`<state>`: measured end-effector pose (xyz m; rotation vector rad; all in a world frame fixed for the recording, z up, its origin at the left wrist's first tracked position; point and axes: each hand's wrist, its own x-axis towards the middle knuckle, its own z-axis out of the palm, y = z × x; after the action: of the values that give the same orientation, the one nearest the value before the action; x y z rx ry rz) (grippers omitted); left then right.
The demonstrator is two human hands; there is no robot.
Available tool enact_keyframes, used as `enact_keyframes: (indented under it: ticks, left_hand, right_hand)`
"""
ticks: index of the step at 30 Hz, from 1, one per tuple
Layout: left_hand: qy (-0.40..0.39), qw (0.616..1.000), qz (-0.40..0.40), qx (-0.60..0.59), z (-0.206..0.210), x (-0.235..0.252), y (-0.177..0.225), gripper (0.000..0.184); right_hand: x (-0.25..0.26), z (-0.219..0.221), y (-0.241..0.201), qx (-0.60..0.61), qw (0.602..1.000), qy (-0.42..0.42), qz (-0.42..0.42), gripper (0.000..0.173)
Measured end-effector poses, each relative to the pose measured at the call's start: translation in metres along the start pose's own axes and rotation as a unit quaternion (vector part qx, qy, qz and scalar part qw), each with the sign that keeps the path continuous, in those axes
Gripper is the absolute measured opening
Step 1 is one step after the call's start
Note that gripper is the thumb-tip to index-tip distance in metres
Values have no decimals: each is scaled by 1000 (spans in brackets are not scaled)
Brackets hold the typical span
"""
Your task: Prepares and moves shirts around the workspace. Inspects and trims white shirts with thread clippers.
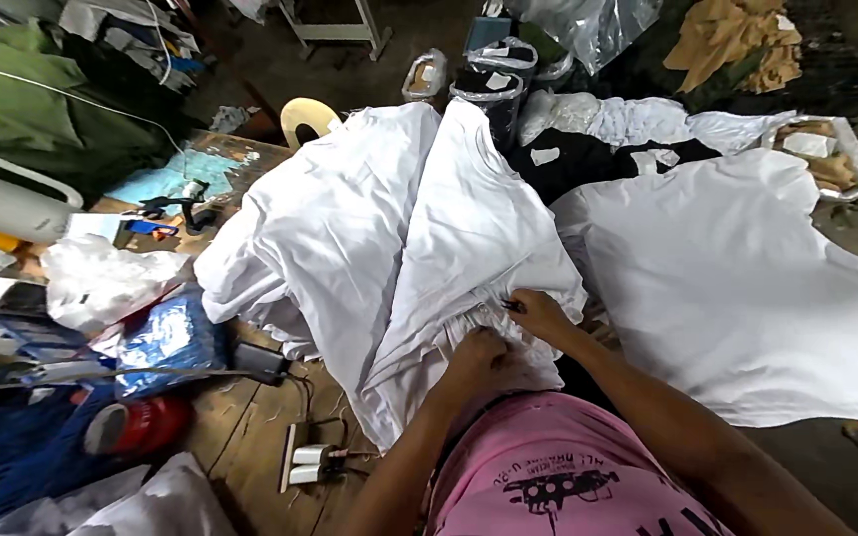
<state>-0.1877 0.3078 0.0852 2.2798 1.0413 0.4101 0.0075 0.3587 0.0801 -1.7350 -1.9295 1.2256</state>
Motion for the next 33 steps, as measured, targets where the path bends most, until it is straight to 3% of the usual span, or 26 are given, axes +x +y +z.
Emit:
enact_keyframes:
  ticks: [2, 5, 8, 11, 14, 16, 20, 23, 25, 28, 33]
  left_hand:
    - [53, 998, -19, -38, -3, -4, 9, 29]
    - [158, 973, -160, 46, -12, 9, 19, 30]
    - [131, 949, -247, 144, -9, 30, 4, 50]
    - [113, 949, -236, 177, -7, 35, -4, 27]
    - [99, 965, -215, 113, -14, 18, 8, 26]
    - [128, 968, -202, 74, -11, 6, 15, 22]
    - [231, 961, -148, 43, 3, 6, 13, 16]
    - [234, 960, -152, 23, 8, 14, 18, 16]
    - [197, 959, -203, 25, 6, 18, 23, 22]
    - [81, 960, -267, -28, -8, 34, 35, 30]
    - [68, 959, -193, -199, 2, 74, 35, 22]
  right_hand:
    - [-4, -11, -1, 33, 999, 38, -20, 29]
    - [-8, -33, -12, 67, 987, 140, -35, 20]
    - [-4, -37, -18, 35, 981, 186, -50, 18]
    - [-1, -27, -20, -22, 989, 138, -45, 25]
    - [-13, -19, -20, -53, 995, 58, -55, 44]
    - [-24, -10, -18, -86, 991, 44, -96, 44]
    - [-24, 13, -13, -169, 960, 97, -199, 34]
    - [-16, 17, -15, -167, 962, 112, -184, 32]
    - [-16, 8, -15, -143, 971, 122, -150, 32]
    - [-21, -14, -16, -95, 976, 157, -116, 31]
    - [-28, -33, -18, -14, 922, 328, -206, 22]
